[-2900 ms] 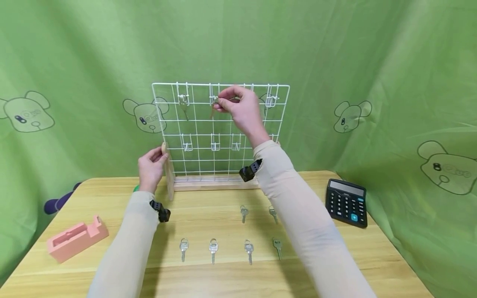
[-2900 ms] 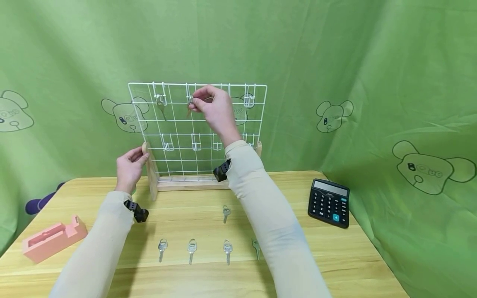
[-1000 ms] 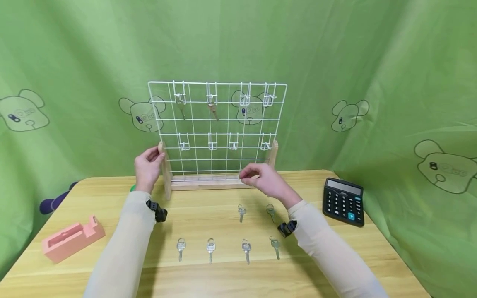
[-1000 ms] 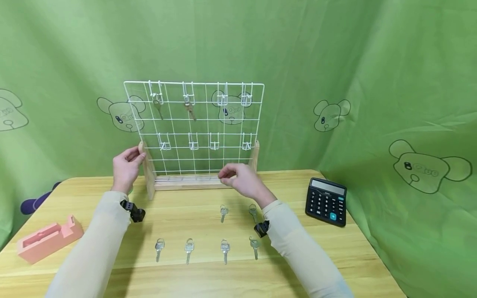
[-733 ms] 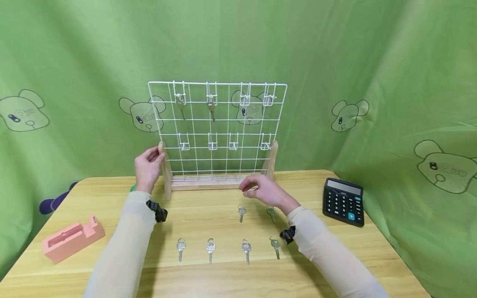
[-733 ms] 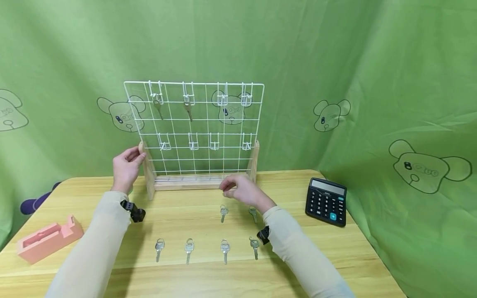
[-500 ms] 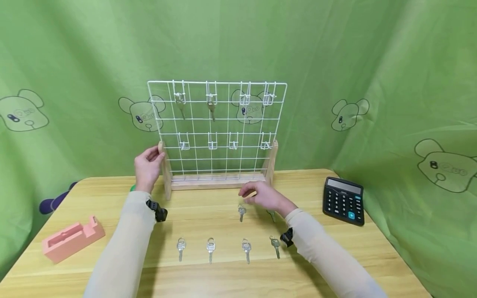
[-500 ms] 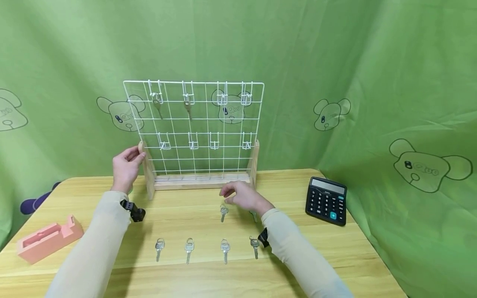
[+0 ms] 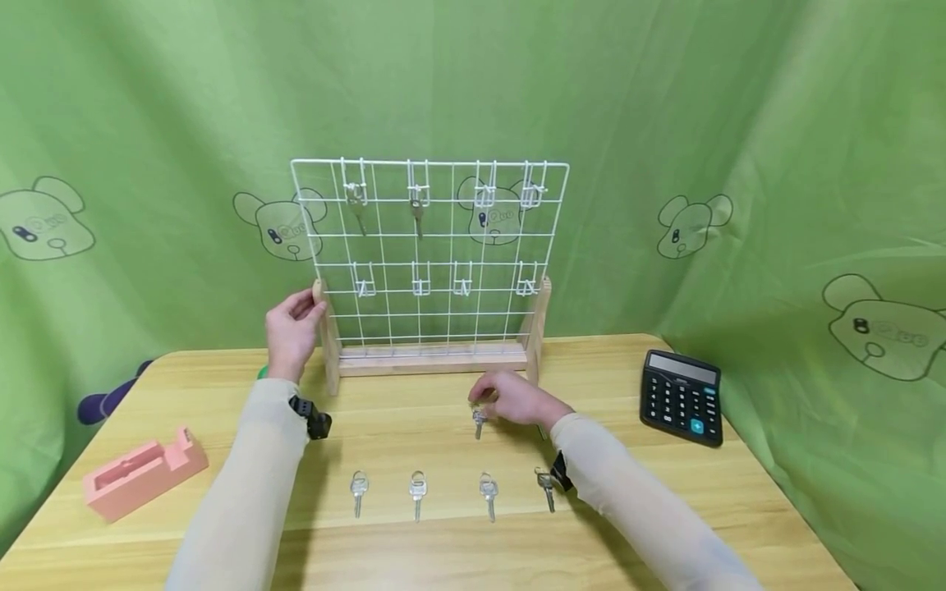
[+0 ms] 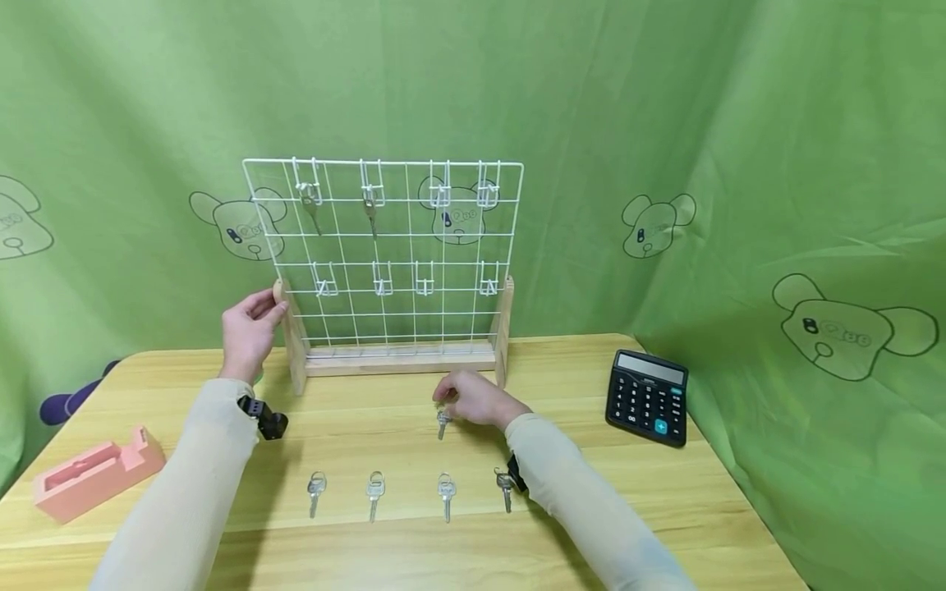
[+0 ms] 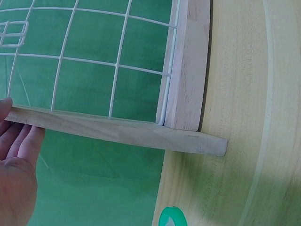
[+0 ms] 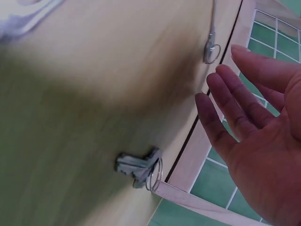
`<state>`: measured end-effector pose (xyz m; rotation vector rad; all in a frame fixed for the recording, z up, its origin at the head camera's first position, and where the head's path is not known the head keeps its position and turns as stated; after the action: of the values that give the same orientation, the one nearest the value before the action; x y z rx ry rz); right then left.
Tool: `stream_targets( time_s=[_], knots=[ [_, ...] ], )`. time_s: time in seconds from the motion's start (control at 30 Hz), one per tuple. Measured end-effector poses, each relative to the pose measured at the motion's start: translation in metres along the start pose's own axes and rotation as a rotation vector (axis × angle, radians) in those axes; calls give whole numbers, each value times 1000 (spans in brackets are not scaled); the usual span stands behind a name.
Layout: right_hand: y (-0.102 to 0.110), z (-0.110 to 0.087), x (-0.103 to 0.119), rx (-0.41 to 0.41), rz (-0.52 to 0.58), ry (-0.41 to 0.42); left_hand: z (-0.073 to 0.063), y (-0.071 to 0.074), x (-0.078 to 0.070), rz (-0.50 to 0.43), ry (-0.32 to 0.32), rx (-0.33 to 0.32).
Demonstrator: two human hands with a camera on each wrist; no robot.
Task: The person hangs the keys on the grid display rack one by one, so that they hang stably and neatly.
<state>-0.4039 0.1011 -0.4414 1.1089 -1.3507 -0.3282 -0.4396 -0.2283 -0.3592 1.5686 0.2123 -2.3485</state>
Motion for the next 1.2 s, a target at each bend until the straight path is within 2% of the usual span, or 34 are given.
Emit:
stream_targets(
  time_s=[0.2,0.47,1.03,1.2],
  knots=[
    [-3,9,-1,-4,-49,-30,2,1,0,-4,-10,0],
    [-11,13,-3,13,-104,-4,0,3,4,5,3,-2],
    [-3,17,-12,-9,-43,-37,2,1,0,-2,-12,12],
    [0,12,-12,-4,21,-52,1,1,1,-6,-3,11]
  ],
)
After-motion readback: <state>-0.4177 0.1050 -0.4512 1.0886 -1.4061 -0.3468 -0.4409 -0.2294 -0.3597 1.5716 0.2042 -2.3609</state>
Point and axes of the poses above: each hand's wrist, its own z-axis towards the middle knuckle, its own y-axis out of the back of the hand, x = y × z, the point moved 10 cm from there along z, towards the middle knuckle, and after that the axes turned 14 degrees about -y, right-handed, at the moved point
